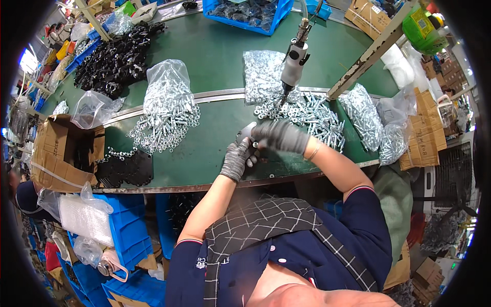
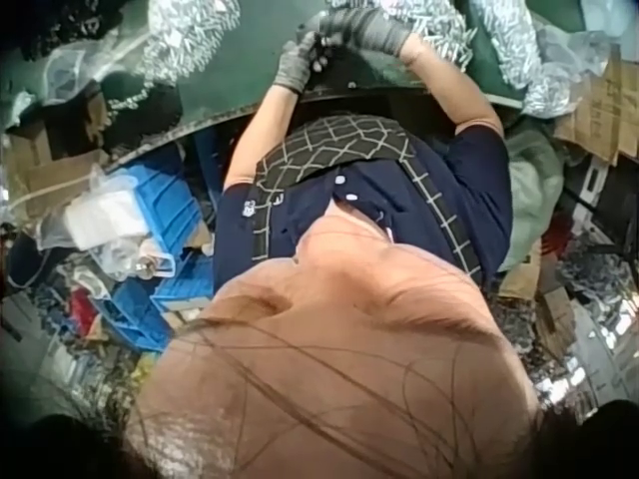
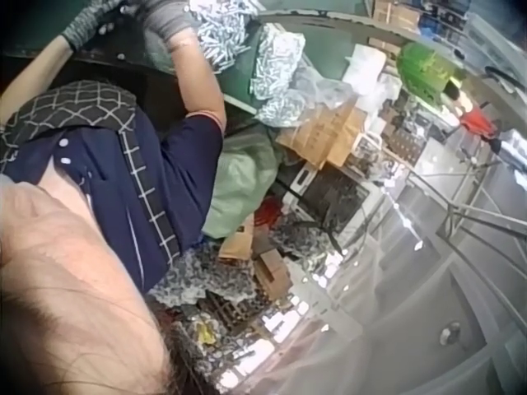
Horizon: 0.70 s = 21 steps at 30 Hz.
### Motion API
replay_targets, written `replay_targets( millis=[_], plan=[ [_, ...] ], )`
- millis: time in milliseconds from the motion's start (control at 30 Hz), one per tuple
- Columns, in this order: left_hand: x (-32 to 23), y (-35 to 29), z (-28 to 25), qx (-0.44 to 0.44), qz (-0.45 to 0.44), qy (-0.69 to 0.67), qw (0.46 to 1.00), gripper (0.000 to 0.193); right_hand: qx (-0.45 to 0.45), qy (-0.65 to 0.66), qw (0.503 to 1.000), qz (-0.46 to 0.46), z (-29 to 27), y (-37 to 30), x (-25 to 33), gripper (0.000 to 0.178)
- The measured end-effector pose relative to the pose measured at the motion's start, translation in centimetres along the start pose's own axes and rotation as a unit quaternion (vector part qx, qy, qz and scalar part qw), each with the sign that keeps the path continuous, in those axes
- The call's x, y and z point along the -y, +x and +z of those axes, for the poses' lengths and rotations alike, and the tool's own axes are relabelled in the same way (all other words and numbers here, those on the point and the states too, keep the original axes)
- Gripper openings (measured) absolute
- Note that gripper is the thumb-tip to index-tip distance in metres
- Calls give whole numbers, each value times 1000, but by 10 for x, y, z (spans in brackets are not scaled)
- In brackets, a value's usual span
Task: Assembling hardware parts using a suspended pneumatic screwdriver at a factory workstation.
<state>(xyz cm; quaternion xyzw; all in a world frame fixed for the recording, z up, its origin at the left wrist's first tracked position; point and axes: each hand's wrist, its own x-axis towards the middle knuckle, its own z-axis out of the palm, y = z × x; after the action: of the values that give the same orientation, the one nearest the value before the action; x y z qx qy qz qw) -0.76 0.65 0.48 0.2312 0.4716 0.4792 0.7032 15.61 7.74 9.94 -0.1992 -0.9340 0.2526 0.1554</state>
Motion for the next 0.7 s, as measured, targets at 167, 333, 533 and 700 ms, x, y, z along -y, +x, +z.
replay_targets(
  millis=[167, 333, 533, 700],
  plan=[
    [0, -3, 0, 12, 8, 14, 1000, 30, -586, -54, 806, 72, -65, 4, -71, 44],
    [-2, -5, 6, 21, 7, 7, 1000, 29, -355, 293, 883, 89, -74, 28, -106, 54],
    [1, -6, 2, 1, -17, -8, 1000, 28, -431, 409, 803, 45, -27, 36, -1, 49],
    [2, -2, 1, -3, -8, -9, 1000, 27, -351, 547, 759, -21, -11, 23, 46, 43]
  ],
)
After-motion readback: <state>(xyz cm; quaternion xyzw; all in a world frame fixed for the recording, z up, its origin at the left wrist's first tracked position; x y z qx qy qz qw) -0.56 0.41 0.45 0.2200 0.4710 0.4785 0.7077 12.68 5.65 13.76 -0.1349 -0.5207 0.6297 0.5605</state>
